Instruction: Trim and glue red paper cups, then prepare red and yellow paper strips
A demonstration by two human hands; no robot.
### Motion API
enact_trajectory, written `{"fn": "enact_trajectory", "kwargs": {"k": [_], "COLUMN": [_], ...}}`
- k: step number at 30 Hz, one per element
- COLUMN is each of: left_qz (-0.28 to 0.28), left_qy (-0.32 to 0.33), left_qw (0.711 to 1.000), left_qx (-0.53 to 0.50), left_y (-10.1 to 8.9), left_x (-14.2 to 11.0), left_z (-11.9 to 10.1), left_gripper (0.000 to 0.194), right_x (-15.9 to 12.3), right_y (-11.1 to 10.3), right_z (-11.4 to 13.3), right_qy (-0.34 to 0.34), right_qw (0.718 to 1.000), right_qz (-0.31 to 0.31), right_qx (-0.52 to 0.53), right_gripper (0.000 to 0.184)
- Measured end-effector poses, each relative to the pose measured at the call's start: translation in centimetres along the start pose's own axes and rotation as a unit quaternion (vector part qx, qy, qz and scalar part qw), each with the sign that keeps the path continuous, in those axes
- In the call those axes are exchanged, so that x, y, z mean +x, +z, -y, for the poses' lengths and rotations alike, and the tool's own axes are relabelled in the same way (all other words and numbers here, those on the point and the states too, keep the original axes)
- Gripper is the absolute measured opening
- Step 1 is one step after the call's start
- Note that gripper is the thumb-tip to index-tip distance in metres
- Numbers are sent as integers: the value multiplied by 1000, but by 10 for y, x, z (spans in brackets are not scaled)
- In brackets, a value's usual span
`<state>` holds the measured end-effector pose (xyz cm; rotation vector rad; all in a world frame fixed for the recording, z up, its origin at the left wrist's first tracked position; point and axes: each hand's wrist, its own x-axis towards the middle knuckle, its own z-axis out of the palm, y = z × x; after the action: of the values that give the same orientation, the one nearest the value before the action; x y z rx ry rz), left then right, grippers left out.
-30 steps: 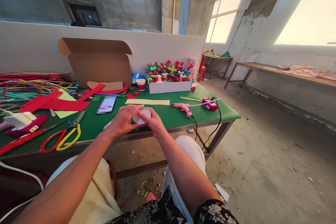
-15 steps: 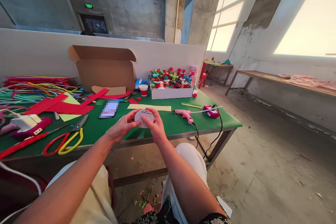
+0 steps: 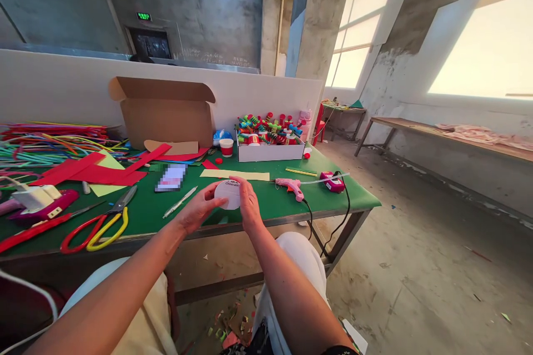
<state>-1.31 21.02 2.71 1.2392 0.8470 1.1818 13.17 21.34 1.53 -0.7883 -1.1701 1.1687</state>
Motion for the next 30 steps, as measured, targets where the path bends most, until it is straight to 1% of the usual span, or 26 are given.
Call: {"fn": "enact_trajectory", "kwargs": {"k": [3, 8, 16, 19, 22, 24, 26, 28, 30], "left_qz": [6, 6, 11, 4, -10, -20, -26, -25, -19], "left_qy": [-2, -18, -15, -10, -6, -4, -5, -10, -15], "left_qw": [1000, 1000, 1000, 1000, 999, 999, 999, 999, 999], "left_qx": [-9, -15, -15, -22, -31, -33, -33, -32, -31], "left_y": [2, 3, 3, 0, -4, -7, -10, -11, -11], "left_x": [0, 0, 0, 2, 2, 1, 0, -1, -1], "left_z": [2, 2, 1, -1, -6, -9, -12, -13, -13], "left_gripper": [68, 70, 68, 66, 63, 61, 60, 60, 61], "right_x": [2, 3, 1, 2, 4, 6, 6, 6, 5], "right_y": [0, 1, 3, 2, -3, -7, -10, -11, -11], "right_z": [-1, 0, 2, 5, 10, 13, 16, 16, 16], "right_qy": [-7, 5, 15, 18, 64, 99, 116, 115, 106], "right_qw": [1000, 999, 999, 1000, 997, 993, 990, 989, 989], "right_qz": [-22, -50, -48, -20, 19, 40, 64, 81, 84], "right_qx": [-14, -10, 2, 6, 41, 55, 55, 53, 55], "right_gripper": [70, 64, 61, 65, 72, 66, 59, 58, 57]}}
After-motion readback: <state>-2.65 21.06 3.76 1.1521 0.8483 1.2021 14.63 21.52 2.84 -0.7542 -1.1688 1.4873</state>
